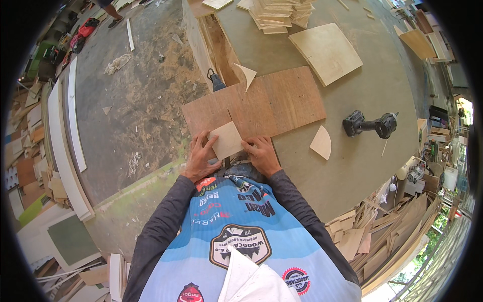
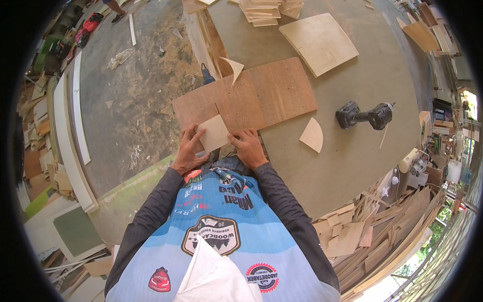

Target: The person marks a square wood piece and uses a handheld electric cutter to trim the edges.

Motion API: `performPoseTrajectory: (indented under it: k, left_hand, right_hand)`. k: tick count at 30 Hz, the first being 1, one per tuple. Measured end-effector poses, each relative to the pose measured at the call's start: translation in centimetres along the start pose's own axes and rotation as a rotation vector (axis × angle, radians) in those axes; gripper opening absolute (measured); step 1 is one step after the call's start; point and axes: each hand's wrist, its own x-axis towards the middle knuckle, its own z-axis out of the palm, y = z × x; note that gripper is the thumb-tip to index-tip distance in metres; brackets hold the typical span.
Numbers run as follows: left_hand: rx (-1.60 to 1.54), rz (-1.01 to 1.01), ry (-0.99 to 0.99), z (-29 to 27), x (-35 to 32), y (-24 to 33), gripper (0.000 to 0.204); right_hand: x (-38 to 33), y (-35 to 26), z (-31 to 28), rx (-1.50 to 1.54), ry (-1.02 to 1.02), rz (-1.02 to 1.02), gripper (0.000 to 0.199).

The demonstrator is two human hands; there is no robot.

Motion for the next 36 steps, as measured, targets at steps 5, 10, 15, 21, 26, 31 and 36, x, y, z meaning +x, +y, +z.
performPoseTrajectory:
  k: [5,10,15,21,26,31,36]
  left_hand:
    - [-0.011,0.014,0.004,0.1,0.1,-0.4,0.09]
    - [-0.004,0.029,0.008,0.2,0.0,-0.6,0.091]
    - [-0.008,0.047,-0.004,0.3,-0.1,-1.0,0.091]
    - [0.01,0.081,-0.018,0.4,0.0,-1.5,0.093]
    - [0.011,0.098,-0.022,0.4,0.1,-1.7,0.095]
    - [0.028,0.111,-0.025,0.3,0.1,-1.9,0.096]
    - [0.043,0.115,-0.038,0.1,0.3,-1.9,0.096]
  right_hand:
    - [0.2,0.6,0.0,-0.016,-0.026,-0.021,0.041]
    - [0.2,0.7,0.2,-0.009,-0.044,-0.023,0.043]
    - [0.2,0.6,0.3,-0.014,-0.056,-0.017,0.046]
    - [0.2,0.6,0.4,-0.006,-0.05,-0.021,0.046]
    - [0.4,0.4,0.1,-0.008,-0.058,-0.017,0.044]
    - [0.4,0.2,0.3,-0.007,-0.042,-0.004,0.043]
    - [0.5,0.1,0.4,-0.014,-0.041,0.0,0.044]
